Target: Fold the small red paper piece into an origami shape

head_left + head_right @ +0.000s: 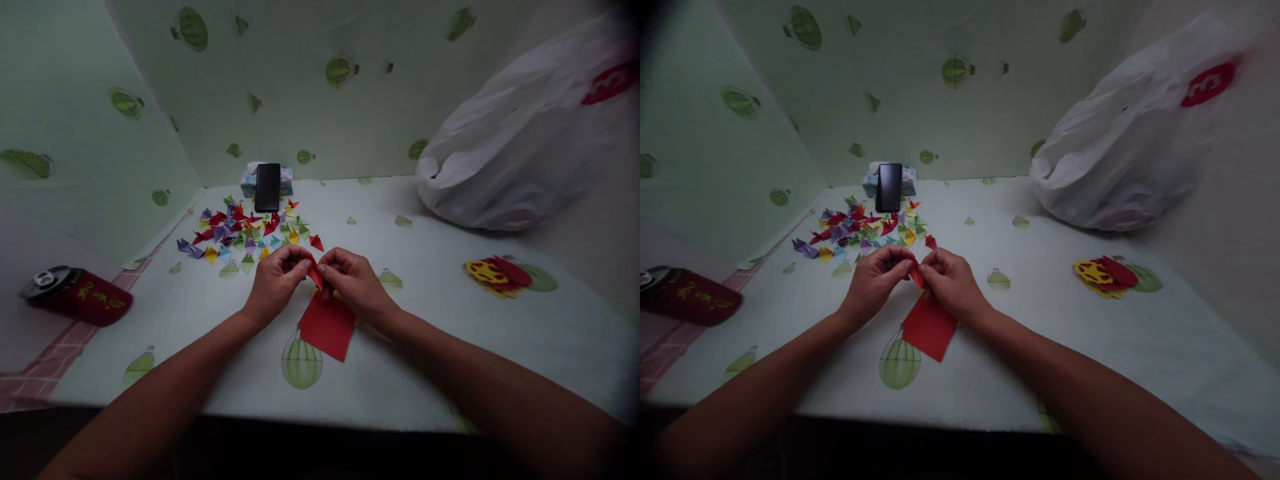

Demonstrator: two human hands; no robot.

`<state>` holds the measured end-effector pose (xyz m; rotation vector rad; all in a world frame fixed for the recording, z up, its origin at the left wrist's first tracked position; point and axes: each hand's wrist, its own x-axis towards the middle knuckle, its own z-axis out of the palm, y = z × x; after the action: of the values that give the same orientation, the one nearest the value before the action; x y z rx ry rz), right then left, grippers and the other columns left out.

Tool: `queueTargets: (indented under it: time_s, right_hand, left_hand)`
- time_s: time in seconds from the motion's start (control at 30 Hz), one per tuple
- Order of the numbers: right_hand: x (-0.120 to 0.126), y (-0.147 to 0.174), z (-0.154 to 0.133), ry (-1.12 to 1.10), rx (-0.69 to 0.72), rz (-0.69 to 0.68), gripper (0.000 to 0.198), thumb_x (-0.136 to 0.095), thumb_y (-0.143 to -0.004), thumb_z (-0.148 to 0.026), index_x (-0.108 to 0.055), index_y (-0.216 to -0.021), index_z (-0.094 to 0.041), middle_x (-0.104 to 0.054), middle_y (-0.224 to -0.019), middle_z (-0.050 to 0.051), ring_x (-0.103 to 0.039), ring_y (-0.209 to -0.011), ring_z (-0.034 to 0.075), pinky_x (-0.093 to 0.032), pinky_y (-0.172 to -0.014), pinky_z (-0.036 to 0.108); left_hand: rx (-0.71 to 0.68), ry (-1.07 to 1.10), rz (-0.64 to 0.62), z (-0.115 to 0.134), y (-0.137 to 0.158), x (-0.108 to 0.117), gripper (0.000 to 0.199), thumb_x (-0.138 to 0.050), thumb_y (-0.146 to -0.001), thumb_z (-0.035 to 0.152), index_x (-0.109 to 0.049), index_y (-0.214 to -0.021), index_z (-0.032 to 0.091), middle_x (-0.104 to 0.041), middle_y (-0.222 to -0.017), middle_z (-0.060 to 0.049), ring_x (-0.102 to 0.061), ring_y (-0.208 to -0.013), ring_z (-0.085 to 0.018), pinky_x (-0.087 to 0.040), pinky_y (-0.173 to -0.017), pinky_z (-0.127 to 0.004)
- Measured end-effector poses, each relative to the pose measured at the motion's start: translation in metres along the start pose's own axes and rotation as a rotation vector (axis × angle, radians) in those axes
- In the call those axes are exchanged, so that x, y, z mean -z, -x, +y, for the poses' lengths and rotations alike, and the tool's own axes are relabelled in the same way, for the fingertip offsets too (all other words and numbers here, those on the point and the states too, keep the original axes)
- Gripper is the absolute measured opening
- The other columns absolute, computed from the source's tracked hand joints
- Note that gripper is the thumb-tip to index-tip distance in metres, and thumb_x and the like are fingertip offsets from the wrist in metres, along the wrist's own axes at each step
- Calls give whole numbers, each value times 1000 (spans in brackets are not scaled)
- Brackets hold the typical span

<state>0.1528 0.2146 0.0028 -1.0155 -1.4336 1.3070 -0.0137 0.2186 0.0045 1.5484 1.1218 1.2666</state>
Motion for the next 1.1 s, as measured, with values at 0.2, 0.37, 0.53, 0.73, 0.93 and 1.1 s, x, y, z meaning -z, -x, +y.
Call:
queueTargets:
  time_s: [0.2, 0.37, 0.53, 0.73, 0.93, 1.1]
  right_hand:
    - [1, 1, 0, -37, -9, -48, 20, -61, -87, -35, -55, -77, -19, -61, -59, -4, -57, -47, 10, -43, -51, 25]
    - [2, -1, 3, -42, 4, -67, 20, -62, -87, -35, -56, -78, -18, -61, -58, -4, -56, -46, 10, -42, -49, 24]
    - [1, -2, 3, -27, -2, -63, 20, -61, -87, -34, -55, -75, -19, -60, -56, -4, -54, -44, 9, -40, -47, 23]
    - [1, -1, 2, 52, 20, -35, 21, -60, -87, -33, -55, -73, -19, -59, -55, -3, -54, -45, 10, -41, -48, 23]
    - [2, 0, 2, 115, 43, -21, 19, -59, -88, -31, -56, -74, -19, -60, -57, -2, -55, -48, 11, -42, -50, 25]
    - [3, 0, 1, 236, 90, 13, 16, -58, -88, -26, -56, -74, -20, -59, -57, -2, -54, -53, 12, -40, -54, 26]
  left_hand:
    - [-8, -12, -26, -2, -2, 1, 13, -69, -81, 27, -68, -89, 16, -67, -81, -3, -62, -72, -14, -53, -68, -28]
    - [-6, -14, -35, -2, -1, 1, 14, -69, -82, 29, -68, -90, 17, -68, -81, -3, -64, -72, -15, -55, -68, -29]
    - [-10, -39, -31, -1, 0, 1, 13, -69, -82, 28, -67, -89, 17, -68, -81, -2, -64, -72, -14, -54, -69, -28]
    - [-38, -86, -40, -3, 0, 1, 13, -68, -83, 30, -68, -89, 18, -68, -83, -3, -64, -74, -15, -54, -69, -28]
    - [-57, -107, -41, -4, 0, 0, 12, -67, -84, 29, -67, -89, 18, -68, -83, -3, -64, -74, -15, -54, -69, -28]
    - [-84, -142, -50, 0, 1, -1, 10, -67, -84, 26, -66, -89, 18, -67, -85, -3, -64, -76, -15, -53, -71, -28]
